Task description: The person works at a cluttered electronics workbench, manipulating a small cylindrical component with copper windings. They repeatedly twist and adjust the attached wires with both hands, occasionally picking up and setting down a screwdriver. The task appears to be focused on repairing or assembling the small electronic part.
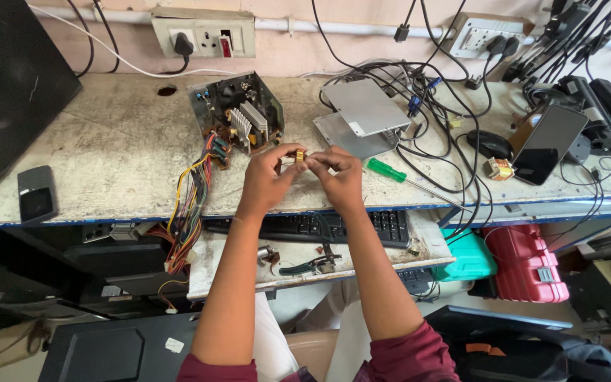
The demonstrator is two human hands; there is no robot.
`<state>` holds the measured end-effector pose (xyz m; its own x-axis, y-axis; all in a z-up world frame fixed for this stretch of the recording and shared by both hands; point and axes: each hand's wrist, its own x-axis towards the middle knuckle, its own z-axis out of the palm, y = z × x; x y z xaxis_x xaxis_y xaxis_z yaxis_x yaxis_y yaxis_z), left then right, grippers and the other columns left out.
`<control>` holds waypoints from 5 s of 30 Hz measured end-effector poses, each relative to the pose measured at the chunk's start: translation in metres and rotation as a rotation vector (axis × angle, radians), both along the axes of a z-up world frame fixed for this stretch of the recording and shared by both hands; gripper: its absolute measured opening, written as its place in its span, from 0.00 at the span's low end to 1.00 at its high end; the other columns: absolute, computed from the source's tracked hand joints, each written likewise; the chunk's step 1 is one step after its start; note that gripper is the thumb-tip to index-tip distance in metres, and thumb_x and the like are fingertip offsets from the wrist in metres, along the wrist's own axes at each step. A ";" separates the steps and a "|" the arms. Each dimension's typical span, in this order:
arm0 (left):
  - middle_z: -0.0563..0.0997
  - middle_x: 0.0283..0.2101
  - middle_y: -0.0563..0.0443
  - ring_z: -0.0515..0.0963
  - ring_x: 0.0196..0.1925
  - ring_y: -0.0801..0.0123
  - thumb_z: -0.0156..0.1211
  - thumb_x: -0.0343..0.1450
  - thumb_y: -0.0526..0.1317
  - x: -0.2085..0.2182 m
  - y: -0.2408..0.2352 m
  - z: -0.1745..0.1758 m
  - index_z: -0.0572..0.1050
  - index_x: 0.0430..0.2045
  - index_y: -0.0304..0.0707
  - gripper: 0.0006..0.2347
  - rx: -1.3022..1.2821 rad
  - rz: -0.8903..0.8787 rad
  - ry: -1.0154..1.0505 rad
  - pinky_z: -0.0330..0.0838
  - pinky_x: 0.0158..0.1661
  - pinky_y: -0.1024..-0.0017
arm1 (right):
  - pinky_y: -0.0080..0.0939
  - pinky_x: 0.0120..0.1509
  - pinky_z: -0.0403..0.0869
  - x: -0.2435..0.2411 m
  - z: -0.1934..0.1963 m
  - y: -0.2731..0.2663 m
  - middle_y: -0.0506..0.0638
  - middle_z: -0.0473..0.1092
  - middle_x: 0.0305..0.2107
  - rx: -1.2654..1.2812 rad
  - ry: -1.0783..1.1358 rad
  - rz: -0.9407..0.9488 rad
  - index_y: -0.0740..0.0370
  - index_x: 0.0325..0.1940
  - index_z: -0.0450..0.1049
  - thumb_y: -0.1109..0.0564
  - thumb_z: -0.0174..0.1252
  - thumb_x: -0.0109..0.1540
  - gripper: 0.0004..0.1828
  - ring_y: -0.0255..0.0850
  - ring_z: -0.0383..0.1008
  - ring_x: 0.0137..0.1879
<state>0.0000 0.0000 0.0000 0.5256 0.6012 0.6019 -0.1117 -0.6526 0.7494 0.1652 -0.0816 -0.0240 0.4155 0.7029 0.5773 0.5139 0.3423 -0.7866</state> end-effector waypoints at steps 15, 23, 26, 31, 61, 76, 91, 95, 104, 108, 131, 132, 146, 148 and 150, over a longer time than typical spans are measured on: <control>0.82 0.40 0.55 0.73 0.35 0.80 0.59 0.75 0.44 0.000 0.016 -0.005 0.79 0.50 0.31 0.15 -0.453 -0.366 -0.086 0.68 0.36 0.79 | 0.35 0.34 0.64 -0.025 0.033 -0.021 0.48 0.72 0.24 0.153 -0.075 -0.096 0.64 0.36 0.83 0.64 0.70 0.59 0.03 0.33 0.66 0.30; 0.80 0.36 0.56 0.72 0.35 0.81 0.62 0.75 0.44 -0.002 0.013 -0.003 0.79 0.46 0.33 0.13 -0.465 -0.338 -0.072 0.65 0.35 0.80 | 0.40 0.41 0.68 -0.040 0.040 -0.031 0.47 0.72 0.29 0.430 -0.398 -0.233 0.59 0.38 0.81 0.68 0.71 0.55 0.11 0.42 0.71 0.35; 0.79 0.38 0.58 0.73 0.38 0.81 0.62 0.75 0.44 -0.005 0.015 -0.004 0.79 0.47 0.33 0.13 -0.467 -0.409 -0.112 0.66 0.40 0.81 | 0.43 0.41 0.66 -0.042 0.041 -0.034 0.47 0.71 0.30 0.486 -0.576 -0.278 0.58 0.39 0.80 0.70 0.70 0.53 0.14 0.43 0.70 0.35; 0.81 0.42 0.54 0.73 0.40 0.79 0.61 0.75 0.43 -0.009 0.015 -0.004 0.79 0.49 0.31 0.14 -0.510 -0.490 -0.142 0.66 0.43 0.80 | 0.44 0.39 0.63 -0.045 0.038 -0.036 0.45 0.68 0.29 0.503 -0.736 -0.296 0.60 0.42 0.79 0.70 0.70 0.52 0.17 0.41 0.67 0.34; 0.77 0.34 0.56 0.72 0.32 0.79 0.61 0.74 0.33 -0.008 0.013 -0.005 0.74 0.59 0.35 0.17 -0.611 -0.508 -0.173 0.66 0.34 0.80 | 0.35 0.35 0.68 -0.036 0.028 -0.023 0.49 0.72 0.29 0.190 -0.165 -0.136 0.61 0.48 0.77 0.65 0.64 0.64 0.09 0.36 0.70 0.31; 0.84 0.32 0.52 0.67 0.23 0.77 0.62 0.67 0.24 -0.002 -0.022 0.019 0.74 0.58 0.35 0.22 -0.146 0.065 0.087 0.62 0.26 0.79 | 0.38 0.40 0.70 -0.039 0.041 -0.023 0.51 0.73 0.33 0.080 -0.275 -0.127 0.59 0.51 0.78 0.57 0.68 0.59 0.17 0.42 0.72 0.36; 0.85 0.42 0.48 0.84 0.43 0.73 0.55 0.78 0.40 0.001 0.000 -0.003 0.79 0.49 0.29 0.12 -0.226 -0.191 -0.194 0.76 0.47 0.74 | 0.36 0.57 0.70 -0.020 0.021 -0.014 0.49 0.73 0.42 0.105 0.009 0.079 0.60 0.60 0.75 0.58 0.57 0.68 0.15 0.38 0.72 0.47; 0.85 0.41 0.49 0.83 0.43 0.76 0.57 0.77 0.38 0.003 0.000 -0.004 0.80 0.45 0.29 0.10 -0.208 -0.117 -0.174 0.77 0.45 0.76 | 0.38 0.50 0.70 -0.028 0.030 -0.019 0.51 0.76 0.40 0.135 -0.205 -0.018 0.61 0.54 0.77 0.58 0.63 0.64 0.14 0.40 0.70 0.42; 0.85 0.39 0.44 0.83 0.37 0.67 0.60 0.75 0.35 -0.007 -0.030 0.014 0.78 0.50 0.33 0.11 0.067 0.148 -0.112 0.75 0.39 0.72 | 0.39 0.54 0.72 -0.030 0.027 -0.023 0.51 0.76 0.41 0.172 -0.138 -0.066 0.63 0.57 0.76 0.63 0.62 0.64 0.16 0.40 0.72 0.45; 0.82 0.39 0.41 0.82 0.42 0.53 0.57 0.75 0.33 -0.004 -0.060 0.021 0.76 0.50 0.33 0.10 0.379 0.374 -0.120 0.75 0.44 0.63 | 0.38 0.64 0.72 -0.021 0.018 -0.017 0.52 0.75 0.48 0.205 0.066 0.038 0.66 0.59 0.73 0.64 0.58 0.68 0.15 0.37 0.74 0.55; 0.71 0.36 0.50 0.69 0.34 0.70 0.49 0.78 0.36 0.016 -0.136 -0.056 0.64 0.69 0.29 0.21 -0.299 -0.058 -0.111 0.68 0.37 0.74 | 0.47 0.57 0.77 0.024 -0.008 -0.012 0.58 0.75 0.40 0.150 0.791 0.598 0.72 0.60 0.72 0.51 0.55 0.71 0.21 0.45 0.78 0.43; 0.72 0.38 0.48 0.72 0.37 0.67 0.48 0.79 0.36 0.016 -0.142 -0.054 0.63 0.70 0.29 0.21 -0.136 0.013 -0.066 0.71 0.41 0.72 | 0.47 0.56 0.78 0.023 -0.009 -0.012 0.58 0.75 0.40 0.144 0.793 0.609 0.72 0.60 0.72 0.51 0.55 0.71 0.21 0.45 0.78 0.43; 0.66 0.37 0.49 0.61 0.30 0.73 0.58 0.72 0.38 -0.004 -0.204 -0.039 0.59 0.69 0.24 0.29 -0.455 -0.018 -0.099 0.60 0.31 0.75 | 0.48 0.62 0.75 0.020 -0.007 -0.010 0.58 0.76 0.42 0.212 0.676 0.506 0.70 0.60 0.72 0.50 0.55 0.71 0.22 0.46 0.77 0.51; 0.65 0.37 0.49 0.61 0.31 0.73 0.58 0.73 0.37 -0.009 -0.214 -0.048 0.59 0.69 0.24 0.29 -0.502 -0.071 -0.090 0.60 0.32 0.75 | 0.49 0.63 0.75 0.020 -0.009 -0.011 0.57 0.76 0.42 0.234 0.709 0.500 0.69 0.60 0.72 0.49 0.56 0.70 0.22 0.45 0.77 0.51; 0.66 0.38 0.47 0.64 0.32 0.70 0.58 0.72 0.37 -0.012 -0.232 -0.060 0.58 0.69 0.25 0.29 -0.525 -0.117 -0.005 0.63 0.34 0.75 | 0.50 0.64 0.76 0.023 -0.008 -0.010 0.55 0.75 0.42 0.275 0.768 0.474 0.68 0.61 0.71 0.48 0.57 0.70 0.22 0.45 0.77 0.51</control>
<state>-0.0123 -0.2324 -0.0599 0.6051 0.7594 0.2392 -0.1660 -0.1734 0.9708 0.1877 -0.0919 -0.0323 0.4565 0.7761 0.4350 -0.3517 0.6065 -0.7130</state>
